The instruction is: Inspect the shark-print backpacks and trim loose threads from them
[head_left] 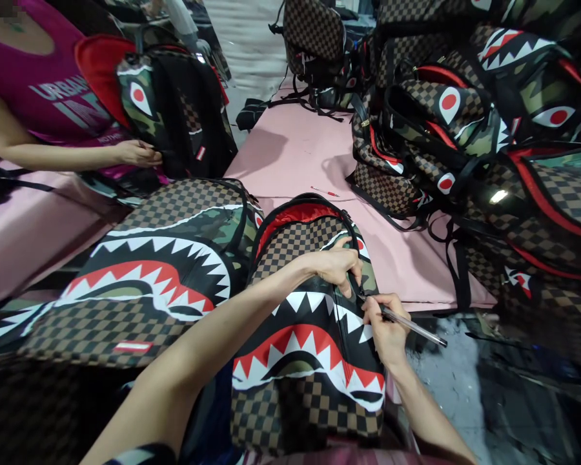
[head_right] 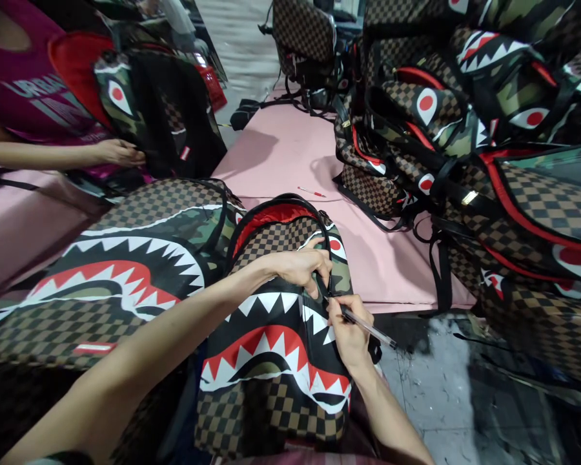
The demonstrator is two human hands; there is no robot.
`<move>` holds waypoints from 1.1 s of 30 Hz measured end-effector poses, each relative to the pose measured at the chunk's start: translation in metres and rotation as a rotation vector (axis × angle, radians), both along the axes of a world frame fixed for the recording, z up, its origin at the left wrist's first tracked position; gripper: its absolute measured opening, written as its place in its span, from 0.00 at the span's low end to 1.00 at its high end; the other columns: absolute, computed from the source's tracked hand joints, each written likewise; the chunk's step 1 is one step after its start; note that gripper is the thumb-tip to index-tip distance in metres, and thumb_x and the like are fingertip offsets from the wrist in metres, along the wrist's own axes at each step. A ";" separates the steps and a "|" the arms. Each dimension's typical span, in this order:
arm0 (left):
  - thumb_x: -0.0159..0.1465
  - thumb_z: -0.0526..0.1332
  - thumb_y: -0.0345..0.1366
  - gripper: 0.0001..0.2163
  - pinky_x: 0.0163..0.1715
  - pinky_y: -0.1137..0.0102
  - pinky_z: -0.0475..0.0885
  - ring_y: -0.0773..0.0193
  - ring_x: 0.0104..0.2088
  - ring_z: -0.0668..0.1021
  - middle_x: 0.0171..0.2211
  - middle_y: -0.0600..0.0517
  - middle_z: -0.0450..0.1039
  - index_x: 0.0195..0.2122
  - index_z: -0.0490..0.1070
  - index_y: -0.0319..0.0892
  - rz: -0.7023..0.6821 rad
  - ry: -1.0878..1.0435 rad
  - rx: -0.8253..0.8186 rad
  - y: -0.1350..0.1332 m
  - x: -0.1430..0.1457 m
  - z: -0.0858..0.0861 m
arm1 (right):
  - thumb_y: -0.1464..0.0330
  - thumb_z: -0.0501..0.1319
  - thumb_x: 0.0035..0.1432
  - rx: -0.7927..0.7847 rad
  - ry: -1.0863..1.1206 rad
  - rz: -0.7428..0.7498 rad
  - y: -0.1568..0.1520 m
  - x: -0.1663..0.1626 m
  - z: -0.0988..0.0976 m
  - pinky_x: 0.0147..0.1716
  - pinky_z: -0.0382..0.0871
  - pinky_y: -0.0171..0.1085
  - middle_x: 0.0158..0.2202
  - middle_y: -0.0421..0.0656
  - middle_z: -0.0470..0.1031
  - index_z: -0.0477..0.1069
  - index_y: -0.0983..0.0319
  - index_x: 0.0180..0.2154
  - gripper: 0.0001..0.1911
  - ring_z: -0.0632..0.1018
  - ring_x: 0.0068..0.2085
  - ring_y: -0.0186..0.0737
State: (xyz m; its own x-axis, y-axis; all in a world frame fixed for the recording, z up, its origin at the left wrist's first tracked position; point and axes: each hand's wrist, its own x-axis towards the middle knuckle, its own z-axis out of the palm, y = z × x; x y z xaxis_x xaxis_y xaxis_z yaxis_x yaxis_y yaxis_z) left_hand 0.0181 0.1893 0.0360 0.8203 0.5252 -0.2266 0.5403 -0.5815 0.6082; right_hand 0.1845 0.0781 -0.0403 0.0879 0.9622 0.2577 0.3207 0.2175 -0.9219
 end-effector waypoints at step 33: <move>0.50 0.66 0.35 0.06 0.58 0.58 0.34 0.62 0.44 0.70 0.30 0.58 0.73 0.30 0.76 0.45 -0.007 -0.004 0.007 -0.002 0.000 -0.004 | 0.62 0.59 0.56 0.000 -0.109 -0.002 -0.003 0.002 -0.003 0.21 0.61 0.31 0.18 0.35 0.67 0.68 0.61 0.28 0.09 0.68 0.19 0.31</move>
State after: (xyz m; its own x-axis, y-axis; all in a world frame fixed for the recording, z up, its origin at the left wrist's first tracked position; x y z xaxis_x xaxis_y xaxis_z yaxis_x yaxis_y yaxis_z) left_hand 0.0183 0.1877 0.0322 0.8249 0.5207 -0.2198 0.5337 -0.5894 0.6065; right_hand 0.1862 0.0754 -0.0432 0.0615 0.9621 0.2657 0.4194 0.2166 -0.8816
